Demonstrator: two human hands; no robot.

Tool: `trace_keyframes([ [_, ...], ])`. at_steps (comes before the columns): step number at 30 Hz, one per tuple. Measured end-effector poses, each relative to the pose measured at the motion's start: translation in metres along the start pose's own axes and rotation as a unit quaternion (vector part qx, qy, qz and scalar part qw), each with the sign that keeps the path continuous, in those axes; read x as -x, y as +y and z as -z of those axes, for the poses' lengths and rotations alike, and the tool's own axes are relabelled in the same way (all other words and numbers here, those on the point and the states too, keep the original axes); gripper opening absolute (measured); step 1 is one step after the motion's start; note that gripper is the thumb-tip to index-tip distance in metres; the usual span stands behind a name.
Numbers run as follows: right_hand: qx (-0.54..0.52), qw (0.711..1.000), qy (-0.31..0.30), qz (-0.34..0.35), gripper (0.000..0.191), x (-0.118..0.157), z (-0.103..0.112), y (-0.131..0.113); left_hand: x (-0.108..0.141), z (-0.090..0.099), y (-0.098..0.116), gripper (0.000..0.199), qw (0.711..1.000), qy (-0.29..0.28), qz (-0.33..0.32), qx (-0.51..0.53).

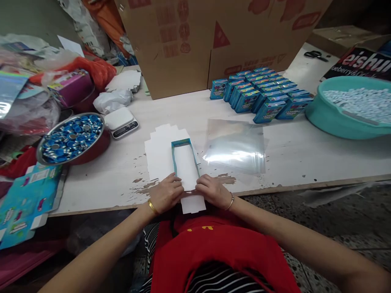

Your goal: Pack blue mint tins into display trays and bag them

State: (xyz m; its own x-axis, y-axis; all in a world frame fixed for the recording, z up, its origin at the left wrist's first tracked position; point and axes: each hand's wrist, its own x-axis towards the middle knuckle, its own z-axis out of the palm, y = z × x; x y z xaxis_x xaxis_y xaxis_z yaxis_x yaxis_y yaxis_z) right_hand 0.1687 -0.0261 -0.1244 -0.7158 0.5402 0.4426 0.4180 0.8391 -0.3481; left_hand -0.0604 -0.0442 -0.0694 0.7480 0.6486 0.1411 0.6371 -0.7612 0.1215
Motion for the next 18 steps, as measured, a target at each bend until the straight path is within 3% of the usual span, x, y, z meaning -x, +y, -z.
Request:
trace_keyframes([
  [4, -0.008, 0.998, -0.031, 0.053, 0.033, 0.017, 0.005, 0.003, -0.005, -0.006, 0.009, 0.028, 0.998, 0.023, 0.057, 0.026],
  [10, -0.050, 0.984, -0.164, 0.054, 0.069, 0.036, 0.022, 0.004, -0.005, -0.015, 0.013, 0.025, 0.982, 0.060, 0.115, 0.137],
  [12, -0.038, 0.988, -0.142, 0.053, 0.064, 0.036, 0.016, 0.004, -0.005, -0.018, 0.012, 0.024, 0.977, 0.073, 0.116, 0.161],
  [16, -0.020, 0.999, -0.027, 0.031, 0.045, 0.034, 0.000, 0.001, -0.002, -0.021, 0.009, 0.018, 0.970, 0.095, 0.104, 0.198],
  [18, -0.042, 0.999, 0.014, 0.014, 0.039, 0.029, -0.004, -0.002, 0.002, -0.020, 0.008, 0.028, 0.963, 0.089, 0.109, 0.230],
])
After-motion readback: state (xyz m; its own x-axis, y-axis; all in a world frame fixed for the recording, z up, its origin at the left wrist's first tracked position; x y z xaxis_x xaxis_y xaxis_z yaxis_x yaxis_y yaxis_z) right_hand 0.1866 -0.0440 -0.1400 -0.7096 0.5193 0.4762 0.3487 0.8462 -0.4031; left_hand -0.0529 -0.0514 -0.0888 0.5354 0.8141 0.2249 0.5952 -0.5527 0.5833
